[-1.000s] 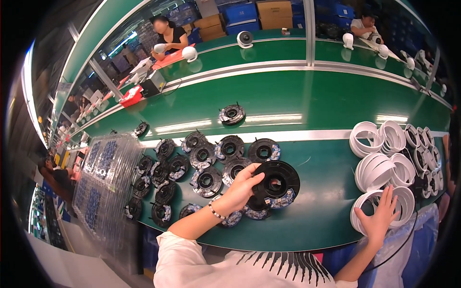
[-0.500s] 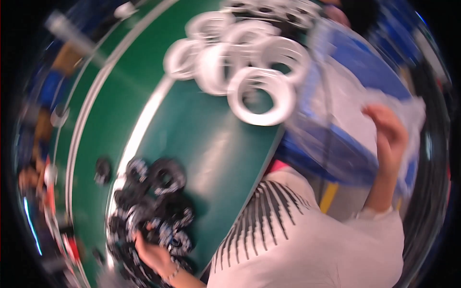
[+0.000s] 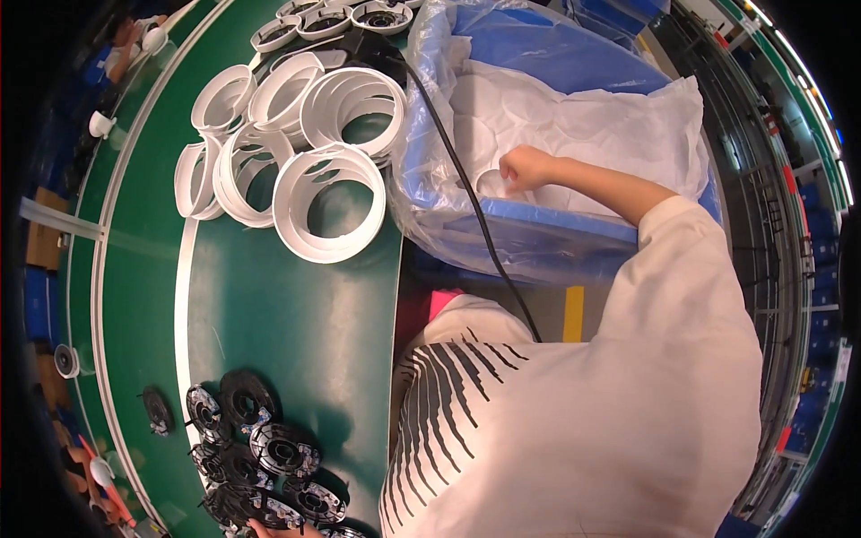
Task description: The recorder is manual assembling electronic components into circular white plastic housings on a production line.
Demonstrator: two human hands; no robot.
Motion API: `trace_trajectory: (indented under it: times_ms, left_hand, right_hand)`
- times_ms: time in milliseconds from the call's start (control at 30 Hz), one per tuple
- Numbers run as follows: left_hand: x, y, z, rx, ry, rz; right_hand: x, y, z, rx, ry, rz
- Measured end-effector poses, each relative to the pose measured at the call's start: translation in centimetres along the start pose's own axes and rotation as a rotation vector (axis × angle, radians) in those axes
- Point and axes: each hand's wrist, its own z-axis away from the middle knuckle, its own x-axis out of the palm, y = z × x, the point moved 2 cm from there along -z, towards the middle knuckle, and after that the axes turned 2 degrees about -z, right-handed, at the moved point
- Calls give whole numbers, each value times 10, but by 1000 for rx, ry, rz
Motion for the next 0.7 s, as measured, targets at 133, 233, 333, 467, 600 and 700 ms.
trace_trajectory:
  times_ms: [133,233,333,467,600,700]
  left_hand:
    - [10,2,16,99,83,-26]
    - [-1,-4,10,130,42,-11]
    - [-5,-9,12,115,4,7]
    - [8,-13,21,48,0,41]
    - [5,-19,29,69,81,58]
    - [-29,-43,10,-58,109,141]
  right_hand:
    - [-3,12,-14,115,202,-111]
    - [8,27,-18,77,257,-148]
    - [-15,52,-23,11,334,-183]
    - [-119,34,32,79,826,-450]
    - [-179,-59,97,-222,910,-969]
    - [-164,-169,119,-395,600,-1048]
